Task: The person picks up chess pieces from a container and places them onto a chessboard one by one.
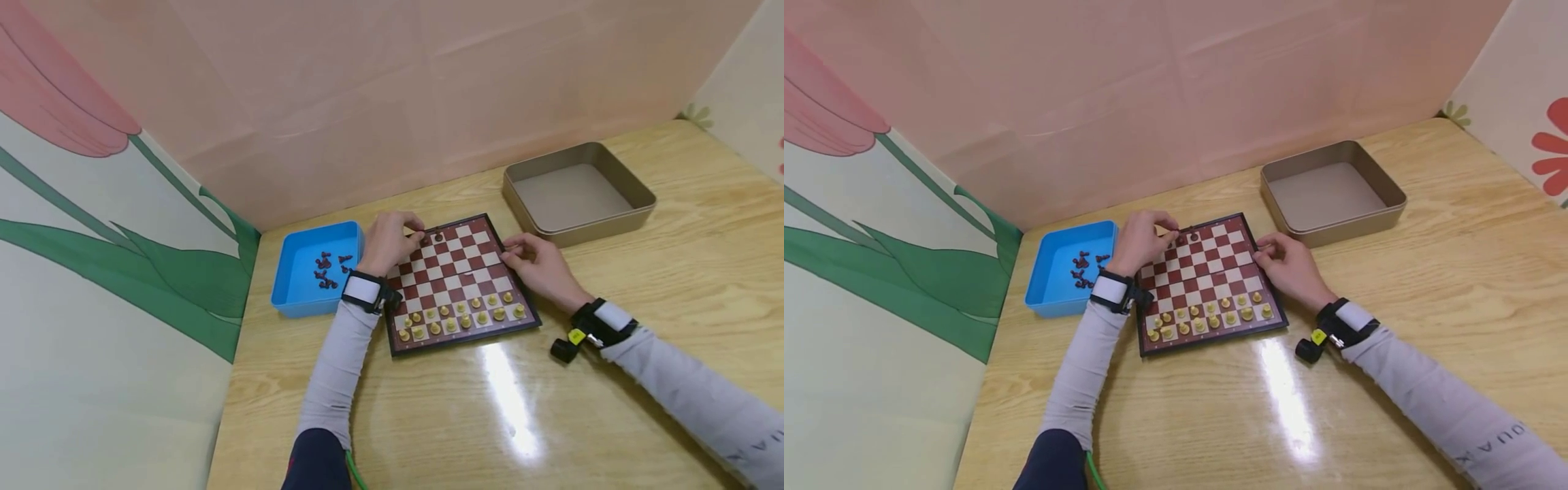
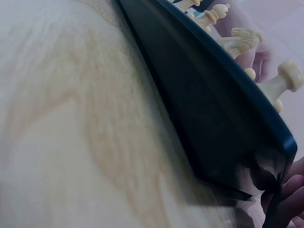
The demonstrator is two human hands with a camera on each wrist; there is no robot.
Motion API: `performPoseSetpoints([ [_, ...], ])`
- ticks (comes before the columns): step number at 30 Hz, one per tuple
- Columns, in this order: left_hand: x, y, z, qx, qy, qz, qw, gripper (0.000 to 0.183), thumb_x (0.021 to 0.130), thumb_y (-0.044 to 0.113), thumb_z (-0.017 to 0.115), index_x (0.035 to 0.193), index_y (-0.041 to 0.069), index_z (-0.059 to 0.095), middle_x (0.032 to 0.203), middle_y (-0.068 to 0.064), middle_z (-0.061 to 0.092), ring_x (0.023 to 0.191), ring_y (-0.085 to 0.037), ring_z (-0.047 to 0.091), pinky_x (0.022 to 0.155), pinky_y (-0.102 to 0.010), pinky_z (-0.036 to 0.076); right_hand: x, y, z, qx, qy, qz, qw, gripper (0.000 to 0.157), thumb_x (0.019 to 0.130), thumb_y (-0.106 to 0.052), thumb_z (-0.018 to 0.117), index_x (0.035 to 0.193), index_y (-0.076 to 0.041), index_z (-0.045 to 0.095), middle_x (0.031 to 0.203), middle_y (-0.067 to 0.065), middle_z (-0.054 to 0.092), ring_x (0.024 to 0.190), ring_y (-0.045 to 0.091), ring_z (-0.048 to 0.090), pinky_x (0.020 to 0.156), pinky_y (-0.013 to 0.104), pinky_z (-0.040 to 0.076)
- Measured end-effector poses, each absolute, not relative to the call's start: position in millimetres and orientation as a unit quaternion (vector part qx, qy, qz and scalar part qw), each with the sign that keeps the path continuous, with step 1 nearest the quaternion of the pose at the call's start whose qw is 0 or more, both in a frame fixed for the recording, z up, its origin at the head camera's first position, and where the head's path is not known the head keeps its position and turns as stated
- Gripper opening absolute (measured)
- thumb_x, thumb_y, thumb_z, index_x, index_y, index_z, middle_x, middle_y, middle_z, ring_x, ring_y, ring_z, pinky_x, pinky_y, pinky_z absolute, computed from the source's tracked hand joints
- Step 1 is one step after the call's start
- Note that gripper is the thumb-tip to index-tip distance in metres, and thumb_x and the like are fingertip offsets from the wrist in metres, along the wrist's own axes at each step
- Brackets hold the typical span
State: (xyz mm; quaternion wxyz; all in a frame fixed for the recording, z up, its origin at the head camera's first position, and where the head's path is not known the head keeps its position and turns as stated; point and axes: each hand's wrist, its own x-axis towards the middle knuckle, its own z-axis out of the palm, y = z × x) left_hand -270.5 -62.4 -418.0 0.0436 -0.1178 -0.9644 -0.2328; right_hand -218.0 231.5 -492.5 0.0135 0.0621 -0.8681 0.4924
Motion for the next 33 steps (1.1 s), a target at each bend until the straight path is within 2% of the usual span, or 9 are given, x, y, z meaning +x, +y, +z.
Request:
performPoseSetpoints([
  [9, -270, -63, -420, -0.123, -0.963, -0.235, 0.041, 0.012, 0.102, 0.029, 0.076, 0.111, 0.023, 0.081, 0.113, 0.004, 0.078, 0.088, -0.014, 0.064, 0.069, -0.03, 0.05, -217, 231, -493, 0.061, -0.867, 0.495, 0.01, 0.035, 0.108, -0.028, 0.064, 0.132, -0.001, 0.065, 0.109, 0.017, 0.072, 0.1, 0.026, 0.065, 0.077, 0.018, 0.046],
  [19, -270, -63, -420, -0.12, -0.965, -0.232, 0.031, 0.013, 0.102, 0.029, 0.076, 0.112, 0.023, 0.081, 0.115, 0.004, 0.077, 0.092, -0.015, 0.065, 0.072, -0.031, 0.052, -219, 231, -495, 0.062, -0.867, 0.495, 0.013, 0.033, 0.107, -0.026, 0.065, 0.131, -0.002, 0.066, 0.108, 0.017, 0.073, 0.097, 0.022, 0.065, 0.078, 0.018, 0.046],
  [26, -267, -63, -416, -0.125, -0.966, -0.223, 0.024, 0.02, 0.103, 0.033, 0.074, 0.119, 0.021, 0.079, 0.121, 0.003, 0.076, 0.093, -0.015, 0.064, 0.069, -0.03, 0.049, -219, 232, -495, 0.058, -0.868, 0.494, 0.01, 0.034, 0.108, -0.027, 0.065, 0.132, -0.002, 0.065, 0.109, 0.017, 0.073, 0.1, 0.025, 0.065, 0.078, 0.019, 0.045],
  [30, -262, -65, -407, -0.12, -0.965, -0.233, 0.021, 0.026, 0.104, 0.036, 0.072, 0.123, 0.018, 0.077, 0.123, 0.0, 0.075, 0.086, -0.018, 0.063, 0.064, -0.03, 0.045, -219, 233, -493, 0.062, -0.867, 0.494, 0.011, 0.035, 0.108, -0.027, 0.065, 0.132, -0.002, 0.066, 0.109, 0.017, 0.072, 0.096, 0.022, 0.065, 0.078, 0.019, 0.046],
  [33, -259, -69, -400, -0.122, -0.963, -0.238, 0.032, 0.025, 0.104, 0.037, 0.071, 0.119, 0.018, 0.076, 0.121, -0.001, 0.076, 0.079, -0.018, 0.062, 0.06, -0.031, 0.043, -219, 234, -493, 0.066, -0.867, 0.494, 0.014, 0.035, 0.108, -0.027, 0.065, 0.131, -0.002, 0.066, 0.109, 0.017, 0.072, 0.093, 0.017, 0.064, 0.077, 0.019, 0.046],
])
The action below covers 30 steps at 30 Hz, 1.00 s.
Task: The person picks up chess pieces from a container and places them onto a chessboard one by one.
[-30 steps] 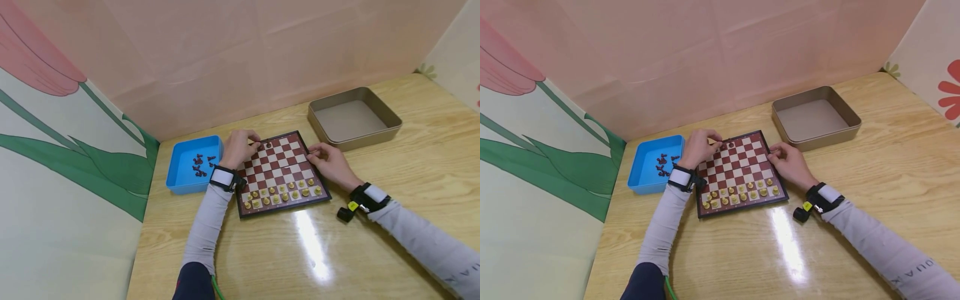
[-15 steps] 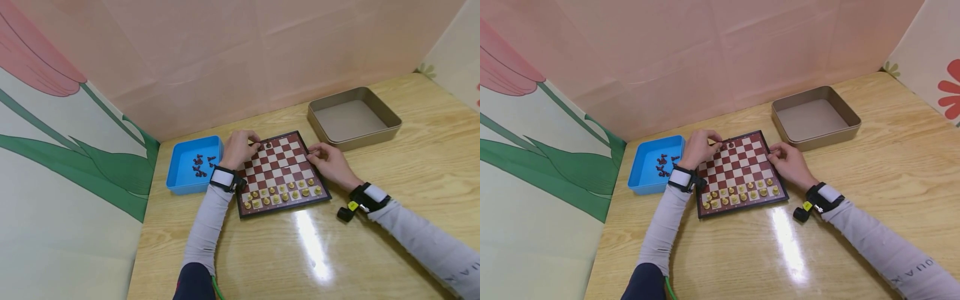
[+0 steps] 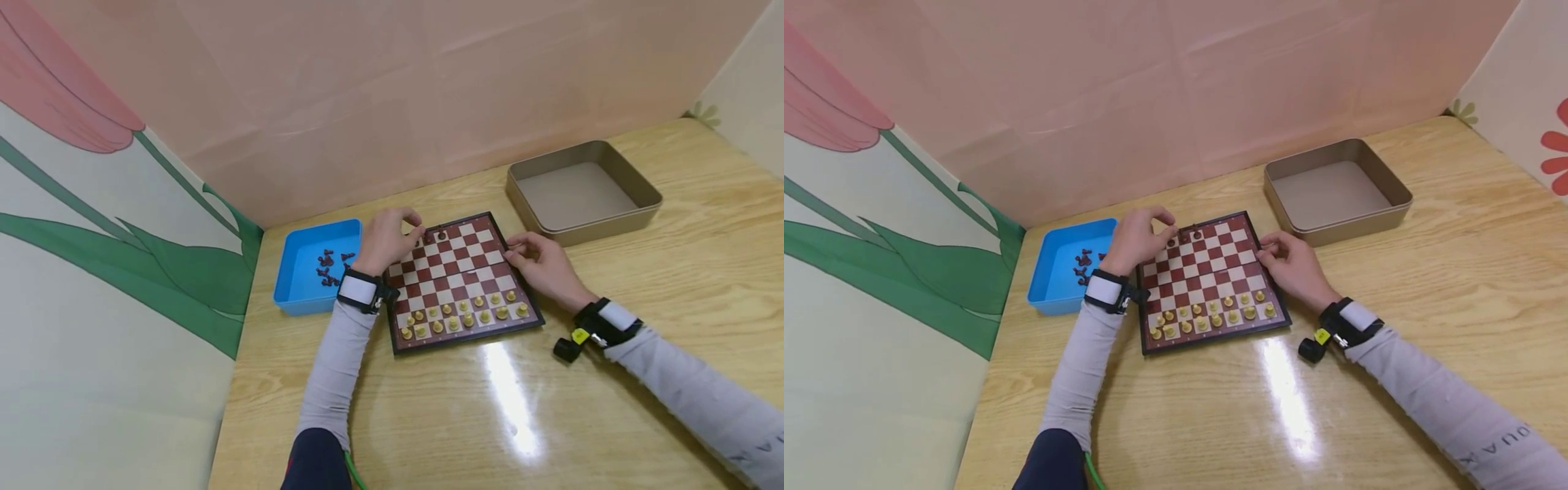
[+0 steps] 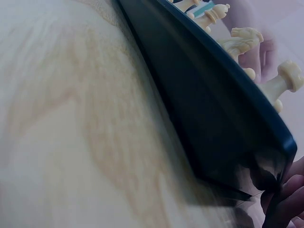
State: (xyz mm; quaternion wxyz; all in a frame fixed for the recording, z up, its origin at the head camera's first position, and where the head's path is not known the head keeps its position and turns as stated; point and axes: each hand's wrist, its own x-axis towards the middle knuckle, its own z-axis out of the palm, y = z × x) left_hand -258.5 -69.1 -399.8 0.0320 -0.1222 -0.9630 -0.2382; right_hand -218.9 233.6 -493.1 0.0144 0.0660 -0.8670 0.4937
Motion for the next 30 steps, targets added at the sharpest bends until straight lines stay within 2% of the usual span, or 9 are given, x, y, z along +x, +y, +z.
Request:
performPoseSetpoints([
  [5, -255, -78, -390, -0.122, -0.964, -0.231, 0.05, 0.022, 0.106, 0.037, 0.069, 0.115, 0.019, 0.077, 0.117, 0.0, 0.077, 0.078, -0.015, 0.063, 0.059, -0.029, 0.043, -219, 236, -493, 0.068, -0.868, 0.491, 0.018, 0.036, 0.108, -0.028, 0.065, 0.132, -0.002, 0.066, 0.109, 0.017, 0.072, 0.091, 0.014, 0.063, 0.077, 0.019, 0.045],
  [9, -252, -89, -383, -0.107, -0.967, -0.227, 0.053, 0.022, 0.106, 0.037, 0.068, 0.116, 0.019, 0.076, 0.119, 0.001, 0.077, 0.08, -0.018, 0.066, 0.058, -0.031, 0.044, -220, 237, -493, 0.07, -0.869, 0.49, 0.017, 0.037, 0.108, -0.028, 0.065, 0.133, -0.002, 0.066, 0.11, 0.018, 0.072, 0.091, 0.015, 0.063, 0.077, 0.02, 0.045],
  [14, -248, -104, -379, -0.075, -0.969, -0.23, 0.048, 0.024, 0.106, 0.038, 0.069, 0.118, 0.018, 0.075, 0.122, -0.001, 0.076, 0.097, -0.021, 0.069, 0.071, -0.037, 0.049, -220, 238, -492, 0.068, -0.869, 0.49, 0.015, 0.037, 0.108, -0.027, 0.065, 0.134, -0.002, 0.066, 0.11, 0.018, 0.073, 0.09, 0.015, 0.063, 0.077, 0.02, 0.045],
  [17, -246, -115, -379, -0.056, -0.97, -0.232, 0.046, 0.024, 0.106, 0.036, 0.069, 0.118, 0.017, 0.075, 0.124, -0.003, 0.076, 0.101, -0.023, 0.07, 0.075, -0.041, 0.051, -220, 239, -491, 0.068, -0.868, 0.491, 0.015, 0.036, 0.107, -0.027, 0.066, 0.133, -0.002, 0.066, 0.11, 0.018, 0.073, 0.091, 0.014, 0.063, 0.077, 0.02, 0.045],
  [22, -245, -135, -383, -0.035, -0.972, -0.227, 0.04, 0.024, 0.107, 0.033, 0.067, 0.12, 0.014, 0.075, 0.122, -0.005, 0.076, 0.102, -0.025, 0.069, 0.076, -0.041, 0.054, -221, 238, -491, 0.07, -0.866, 0.494, 0.027, 0.034, 0.107, -0.025, 0.066, 0.13, -0.001, 0.067, 0.107, 0.017, 0.072, 0.088, 0.009, 0.062, 0.074, 0.019, 0.045],
  [30, -243, -157, -389, -0.008, -0.973, -0.231, 0.014, 0.025, 0.109, 0.025, 0.063, 0.123, 0.008, 0.074, 0.119, -0.011, 0.076, 0.09, -0.027, 0.07, 0.073, -0.043, 0.055, -220, 237, -491, 0.072, -0.863, 0.498, 0.035, 0.031, 0.106, -0.022, 0.067, 0.128, 0.0, 0.067, 0.104, 0.017, 0.071, 0.084, 0.005, 0.061, 0.072, 0.017, 0.045],
])
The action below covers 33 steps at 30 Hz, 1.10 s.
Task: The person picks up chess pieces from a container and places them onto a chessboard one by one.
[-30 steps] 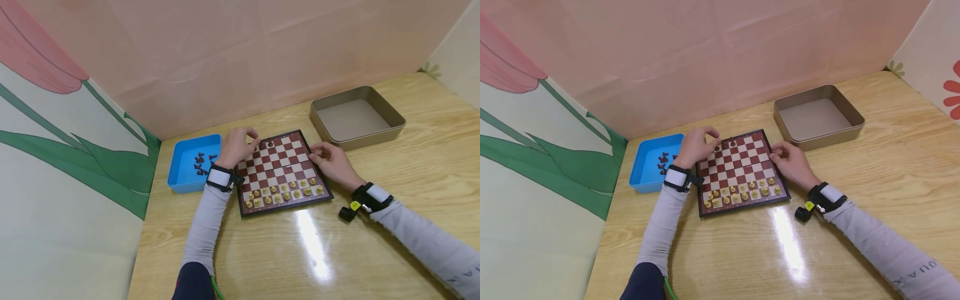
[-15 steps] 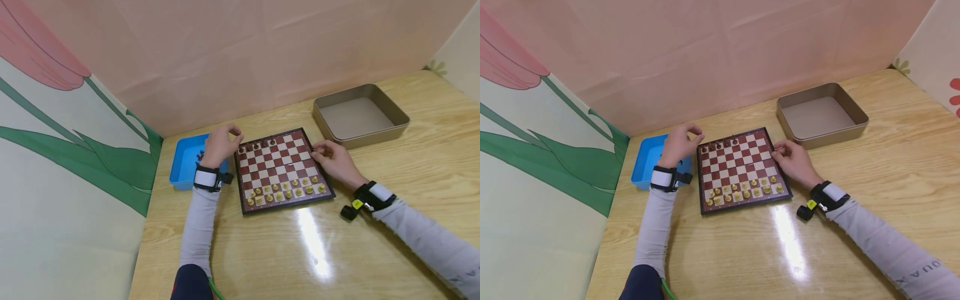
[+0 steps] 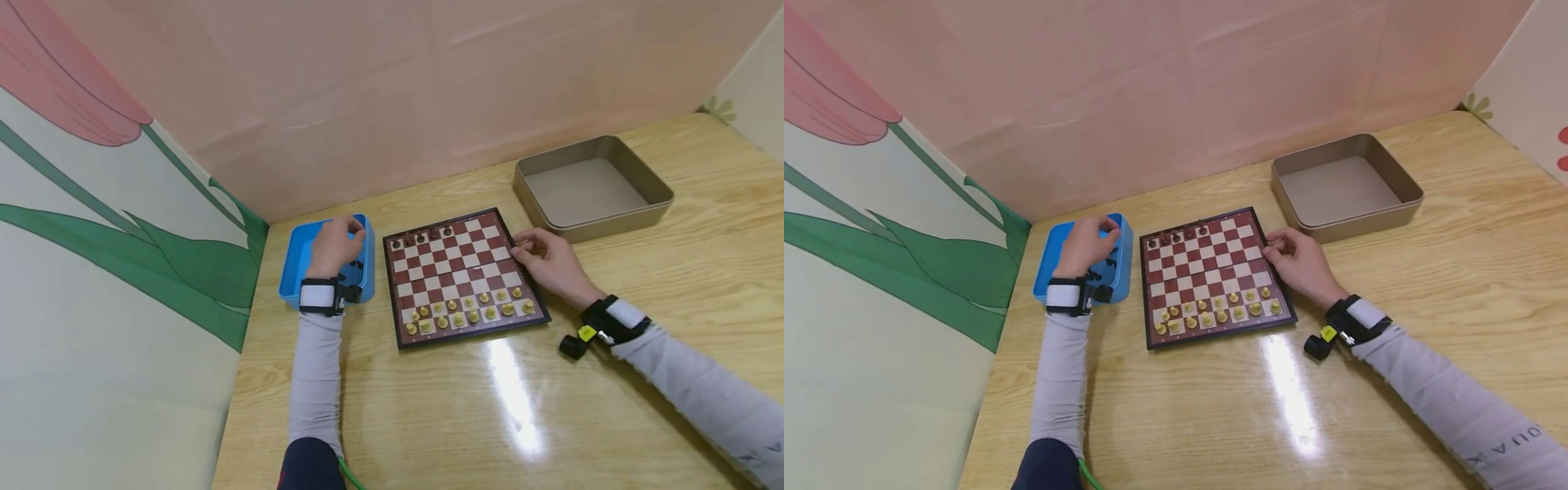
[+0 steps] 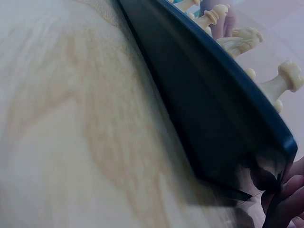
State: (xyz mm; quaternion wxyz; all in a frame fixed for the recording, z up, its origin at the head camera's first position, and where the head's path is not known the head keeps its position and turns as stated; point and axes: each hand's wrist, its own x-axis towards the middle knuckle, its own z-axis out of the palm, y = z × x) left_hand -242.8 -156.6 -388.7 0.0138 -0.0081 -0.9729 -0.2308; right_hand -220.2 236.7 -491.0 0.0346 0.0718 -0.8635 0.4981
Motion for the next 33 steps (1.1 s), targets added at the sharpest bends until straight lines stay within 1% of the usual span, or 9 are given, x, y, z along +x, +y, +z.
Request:
performPoseSetpoints([
  [7, -245, -165, -395, 0.031, -0.977, -0.21, -0.023, 0.027, 0.11, 0.025, 0.06, 0.128, 0.008, 0.072, 0.118, -0.011, 0.075, 0.089, -0.025, 0.07, 0.071, -0.039, 0.055, -219, 237, -491, 0.07, -0.866, 0.494, 0.029, 0.032, 0.107, -0.024, 0.067, 0.129, -0.001, 0.067, 0.105, 0.017, 0.072, 0.085, 0.007, 0.061, 0.072, 0.018, 0.044],
  [11, -246, -168, -397, 0.043, -0.978, -0.2, -0.039, 0.027, 0.11, 0.024, 0.06, 0.129, 0.008, 0.071, 0.117, -0.012, 0.075, 0.091, -0.027, 0.07, 0.073, -0.041, 0.056, -219, 237, -491, 0.069, -0.867, 0.493, 0.028, 0.032, 0.107, -0.024, 0.066, 0.129, -0.001, 0.067, 0.105, 0.017, 0.072, 0.086, 0.006, 0.061, 0.072, 0.018, 0.044],
  [13, -246, -169, -398, 0.044, -0.979, -0.194, -0.052, 0.028, 0.11, 0.023, 0.059, 0.131, 0.008, 0.071, 0.119, -0.012, 0.075, 0.094, -0.028, 0.071, 0.076, -0.043, 0.057, -219, 237, -491, 0.07, -0.867, 0.493, 0.028, 0.032, 0.107, -0.024, 0.066, 0.129, -0.001, 0.067, 0.105, 0.017, 0.072, 0.085, 0.006, 0.061, 0.072, 0.018, 0.044],
  [18, -247, -171, -400, 0.037, -0.977, -0.18, -0.104, 0.034, 0.111, 0.022, 0.057, 0.14, 0.007, 0.067, 0.132, -0.015, 0.071, 0.107, -0.031, 0.07, 0.09, -0.049, 0.058, -219, 238, -492, 0.07, -0.868, 0.491, 0.03, 0.031, 0.107, -0.023, 0.067, 0.128, -0.001, 0.067, 0.104, 0.017, 0.071, 0.085, 0.007, 0.061, 0.072, 0.018, 0.044],
  [20, -247, -171, -401, 0.038, -0.976, -0.175, -0.124, 0.035, 0.111, 0.022, 0.057, 0.141, 0.006, 0.066, 0.133, -0.016, 0.07, 0.109, -0.032, 0.069, 0.092, -0.049, 0.058, -219, 238, -492, 0.07, -0.868, 0.491, 0.028, 0.031, 0.107, -0.024, 0.066, 0.128, -0.001, 0.067, 0.104, 0.017, 0.071, 0.085, 0.007, 0.061, 0.071, 0.018, 0.044],
  [23, -247, -172, -402, 0.043, -0.974, -0.168, -0.145, 0.035, 0.111, 0.023, 0.055, 0.139, 0.006, 0.068, 0.126, -0.014, 0.07, 0.102, -0.029, 0.066, 0.085, -0.043, 0.056, -219, 238, -492, 0.071, -0.867, 0.492, 0.027, 0.032, 0.107, -0.024, 0.066, 0.129, -0.001, 0.067, 0.105, 0.017, 0.072, 0.086, 0.007, 0.062, 0.071, 0.018, 0.044],
  [26, -246, -172, -402, 0.048, -0.973, -0.163, -0.156, 0.031, 0.111, 0.024, 0.055, 0.131, 0.006, 0.071, 0.111, -0.011, 0.068, 0.091, -0.026, 0.062, 0.075, -0.037, 0.05, -220, 238, -492, 0.074, -0.866, 0.493, 0.031, 0.032, 0.107, -0.024, 0.066, 0.128, -0.001, 0.067, 0.104, 0.017, 0.072, 0.087, 0.005, 0.062, 0.072, 0.018, 0.044],
  [30, -247, -171, -402, 0.055, -0.972, -0.156, -0.167, 0.025, 0.111, 0.023, 0.055, 0.11, 0.005, 0.073, 0.088, -0.007, 0.059, 0.078, -0.022, 0.057, 0.066, -0.033, 0.043, -220, 238, -492, 0.076, -0.866, 0.493, 0.036, 0.031, 0.106, -0.023, 0.067, 0.128, 0.0, 0.067, 0.104, 0.017, 0.073, 0.087, 0.004, 0.062, 0.074, 0.017, 0.044],
  [33, -248, -171, -401, 0.066, -0.971, -0.151, -0.17, 0.028, 0.11, 0.02, 0.056, 0.096, 0.003, 0.073, 0.077, -0.005, 0.054, 0.071, -0.02, 0.054, 0.062, -0.032, 0.041, -220, 238, -492, 0.075, -0.867, 0.492, 0.035, 0.031, 0.107, -0.024, 0.067, 0.128, -0.001, 0.067, 0.105, 0.017, 0.072, 0.087, 0.005, 0.062, 0.074, 0.018, 0.044],
])
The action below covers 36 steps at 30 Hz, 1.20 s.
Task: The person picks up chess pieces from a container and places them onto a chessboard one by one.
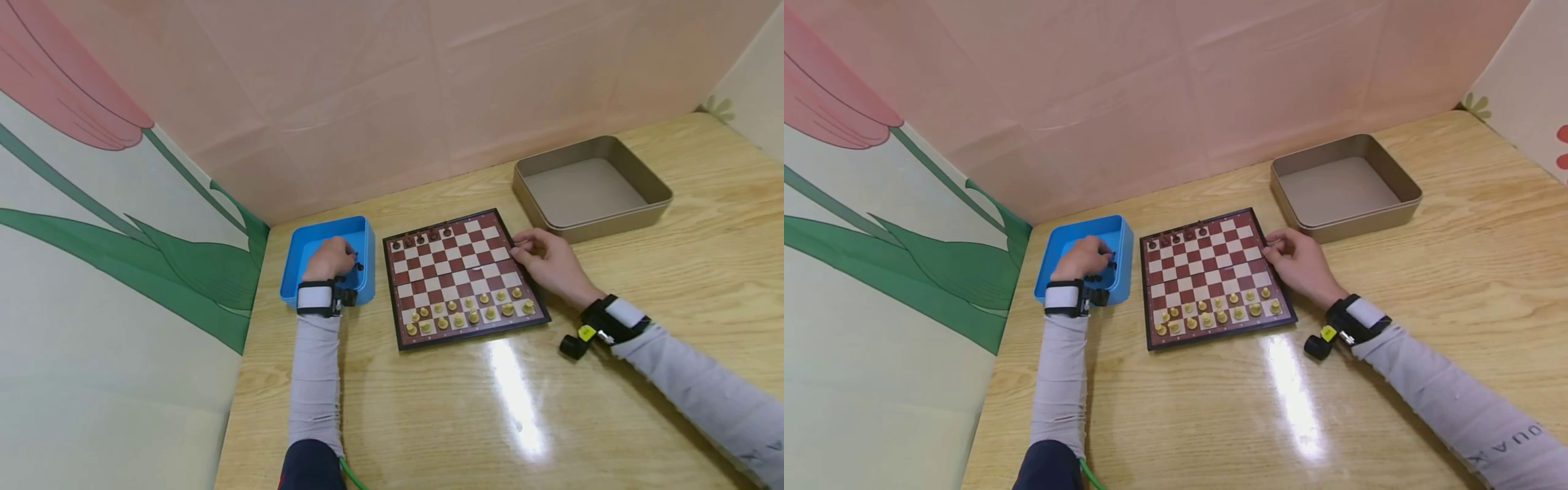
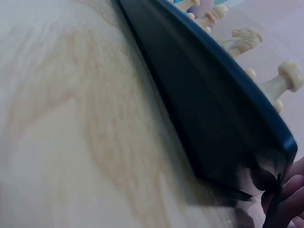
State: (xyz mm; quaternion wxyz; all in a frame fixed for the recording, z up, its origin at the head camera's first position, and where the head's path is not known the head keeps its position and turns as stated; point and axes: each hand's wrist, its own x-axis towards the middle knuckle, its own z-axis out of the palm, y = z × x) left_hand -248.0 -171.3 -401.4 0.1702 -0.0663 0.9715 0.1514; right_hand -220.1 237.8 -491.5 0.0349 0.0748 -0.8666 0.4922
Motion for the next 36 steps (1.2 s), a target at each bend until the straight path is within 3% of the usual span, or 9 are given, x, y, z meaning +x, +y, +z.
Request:
performPoseSetpoints([
  [4, -248, -172, -401, -0.078, 0.973, 0.148, 0.161, 0.027, 0.106, 0.015, 0.06, 0.084, 0.004, 0.072, 0.072, -0.002, 0.052, 0.065, -0.018, 0.051, 0.058, -0.031, 0.04, -220, 237, -491, 0.072, -0.868, 0.49, 0.033, 0.032, 0.107, -0.024, 0.067, 0.128, -0.001, 0.067, 0.105, 0.017, 0.072, 0.087, 0.009, 0.062, 0.073, 0.018, 0.044],
  [9, -249, -172, -402, -0.09, 0.97, 0.152, 0.169, 0.042, 0.104, 0.011, 0.058, 0.062, 0.01, 0.05, 0.059, 0.001, 0.04, 0.054, -0.016, 0.045, 0.054, -0.03, 0.037, -220, 237, -492, 0.067, -0.869, 0.489, 0.028, 0.032, 0.107, -0.024, 0.066, 0.129, -0.001, 0.067, 0.106, 0.017, 0.071, 0.087, 0.01, 0.062, 0.073, 0.018, 0.044],
  [14, -248, -174, -402, -0.091, 0.97, 0.146, 0.172, 0.047, 0.104, 0.01, 0.058, 0.059, 0.012, 0.045, 0.056, 0.002, 0.038, 0.053, -0.016, 0.045, 0.053, -0.03, 0.038, -220, 237, -492, 0.067, -0.869, 0.49, 0.027, 0.032, 0.107, -0.024, 0.066, 0.129, -0.001, 0.067, 0.106, 0.017, 0.072, 0.088, 0.01, 0.063, 0.074, 0.018, 0.045],
  [21, -242, -175, -401, -0.088, 0.972, 0.137, 0.168, 0.024, 0.099, 0.008, 0.063, 0.075, 0.011, 0.06, 0.076, -0.003, 0.056, 0.072, -0.021, 0.056, 0.062, -0.033, 0.044, -221, 237, -492, 0.068, -0.868, 0.492, 0.029, 0.031, 0.106, -0.023, 0.067, 0.129, -0.001, 0.067, 0.105, 0.017, 0.072, 0.086, 0.007, 0.062, 0.072, 0.017, 0.045],
  [27, -241, -177, -398, -0.087, 0.968, 0.133, 0.196, 0.025, 0.096, 0.007, 0.063, 0.071, 0.01, 0.058, 0.068, 0.0, 0.047, 0.064, -0.018, 0.047, 0.059, -0.032, 0.038, -221, 237, -492, 0.069, -0.866, 0.494, 0.03, 0.032, 0.106, -0.023, 0.067, 0.129, -0.001, 0.067, 0.105, 0.017, 0.072, 0.086, 0.008, 0.062, 0.072, 0.017, 0.045],
  [30, -239, -177, -396, -0.083, 0.967, 0.133, 0.203, 0.011, 0.098, 0.011, 0.062, 0.091, 0.007, 0.069, 0.083, -0.004, 0.058, 0.076, -0.021, 0.053, 0.067, -0.034, 0.044, -221, 237, -491, 0.069, -0.866, 0.494, 0.03, 0.032, 0.106, -0.024, 0.067, 0.129, -0.001, 0.067, 0.105, 0.017, 0.072, 0.087, 0.008, 0.062, 0.073, 0.018, 0.045],
  [33, -238, -178, -393, -0.075, 0.966, 0.136, 0.206, 0.023, 0.102, 0.015, 0.06, 0.119, 0.007, 0.073, 0.111, -0.011, 0.068, 0.098, -0.026, 0.06, 0.084, -0.04, 0.052, -220, 237, -491, 0.067, -0.866, 0.494, 0.03, 0.032, 0.106, -0.024, 0.067, 0.129, -0.001, 0.067, 0.105, 0.017, 0.072, 0.087, 0.008, 0.062, 0.073, 0.018, 0.045],
  [36, -237, -178, -391, -0.073, 0.966, 0.14, 0.207, 0.028, 0.104, 0.016, 0.058, 0.127, 0.006, 0.072, 0.122, -0.014, 0.069, 0.108, -0.03, 0.061, 0.093, -0.044, 0.053, -220, 237, -491, 0.065, -0.867, 0.493, 0.028, 0.032, 0.106, -0.024, 0.067, 0.129, -0.002, 0.067, 0.105, 0.017, 0.072, 0.087, 0.008, 0.062, 0.072, 0.019, 0.045],
])
